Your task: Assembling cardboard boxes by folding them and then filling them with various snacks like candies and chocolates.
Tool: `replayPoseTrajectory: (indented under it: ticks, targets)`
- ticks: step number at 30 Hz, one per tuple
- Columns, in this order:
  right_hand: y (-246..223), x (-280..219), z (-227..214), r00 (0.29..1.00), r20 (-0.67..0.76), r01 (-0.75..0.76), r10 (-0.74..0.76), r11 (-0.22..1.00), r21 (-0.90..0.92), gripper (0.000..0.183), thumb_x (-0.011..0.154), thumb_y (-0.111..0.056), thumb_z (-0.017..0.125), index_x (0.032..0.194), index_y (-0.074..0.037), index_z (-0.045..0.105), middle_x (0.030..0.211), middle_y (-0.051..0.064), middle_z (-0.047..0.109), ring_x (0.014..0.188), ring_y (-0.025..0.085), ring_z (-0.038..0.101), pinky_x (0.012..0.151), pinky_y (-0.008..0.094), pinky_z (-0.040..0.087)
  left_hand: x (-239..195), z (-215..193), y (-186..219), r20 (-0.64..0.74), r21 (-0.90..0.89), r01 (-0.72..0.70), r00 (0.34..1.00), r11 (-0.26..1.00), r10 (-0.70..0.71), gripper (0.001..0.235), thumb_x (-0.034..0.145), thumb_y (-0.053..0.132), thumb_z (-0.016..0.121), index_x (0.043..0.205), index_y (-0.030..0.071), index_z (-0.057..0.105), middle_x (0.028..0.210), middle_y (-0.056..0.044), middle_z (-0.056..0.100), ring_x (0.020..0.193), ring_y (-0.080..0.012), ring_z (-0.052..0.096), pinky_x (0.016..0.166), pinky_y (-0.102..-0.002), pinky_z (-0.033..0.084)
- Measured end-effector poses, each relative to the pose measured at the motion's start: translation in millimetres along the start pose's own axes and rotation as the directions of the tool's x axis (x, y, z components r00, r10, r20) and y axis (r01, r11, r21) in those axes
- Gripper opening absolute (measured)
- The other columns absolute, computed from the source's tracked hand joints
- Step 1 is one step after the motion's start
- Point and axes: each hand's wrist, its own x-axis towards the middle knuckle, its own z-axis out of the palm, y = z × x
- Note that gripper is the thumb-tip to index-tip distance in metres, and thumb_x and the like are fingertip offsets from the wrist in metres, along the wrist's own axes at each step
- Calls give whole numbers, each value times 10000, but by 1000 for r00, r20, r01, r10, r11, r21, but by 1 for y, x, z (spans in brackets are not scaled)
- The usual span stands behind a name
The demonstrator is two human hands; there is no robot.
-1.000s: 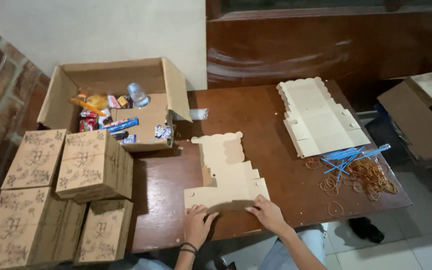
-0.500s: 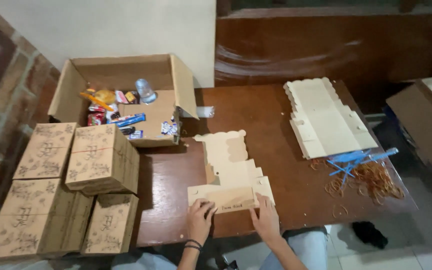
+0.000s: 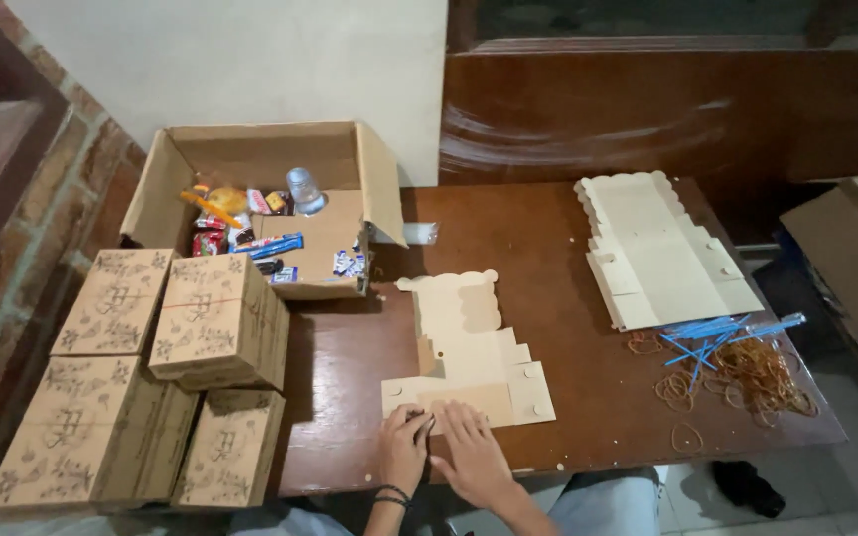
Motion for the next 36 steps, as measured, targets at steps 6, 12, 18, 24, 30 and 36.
replayPoseTrajectory:
  ticks: [6,12,18,24,30,36]
  targets:
    - [42,-14,12,989,-101,-124,110,981,-148,895,1066,-700,239,1606,9,161,1682,183,181,1550,368,124,1232,497,88,-3,6,-4,21,-33,66,998,997,-65,134,892,134,717,949,146,839,1004,-5,673,967,-229,625,880,-359,480]
    - [79,-31,17,961,-150,-269,233,913,-306,927,1035,-740,279,1625,-44,115,1689,134,177,1535,336,199,1222,506,160,-2,1,1,50,-47,115,992,992,-112,121,896,131,719,933,135,834,1013,-2,680,957,-223,627,888,-355,462]
    - [76,-28,5,946,-49,-320,320,905,-280,931,1007,-773,245,1623,-91,95,1701,108,126,1559,335,128,1247,502,70,1,-5,6,104,-9,168,981,986,-166,146,914,167,717,1000,141,831,1041,8,688,965,-216,625,879,-359,506]
    - [58,8,8,967,-119,-240,227,964,-118,825,1059,-600,327,1590,17,198,1671,196,205,1560,378,105,1245,543,65,2,-4,5,75,-6,135,988,991,-134,158,916,175,689,972,137,832,1015,9,690,954,-217,632,888,-360,475]
    - [-7,66,-52,973,65,-222,219,974,36,533,985,-242,438,1488,-72,389,1663,235,197,1550,425,122,1216,668,73,3,-8,-2,142,-82,87,987,993,-75,154,873,144,676,927,98,812,1049,-29,671,968,-258,633,889,-392,441]
    - [7,82,-15,993,-115,24,-29,999,-41,514,1030,-202,335,1525,-106,433,1616,168,365,1485,450,263,1148,653,174,4,-12,3,115,-128,30,993,991,-15,315,911,310,560,875,79,771,997,-51,661,942,-268,626,861,-417,408]
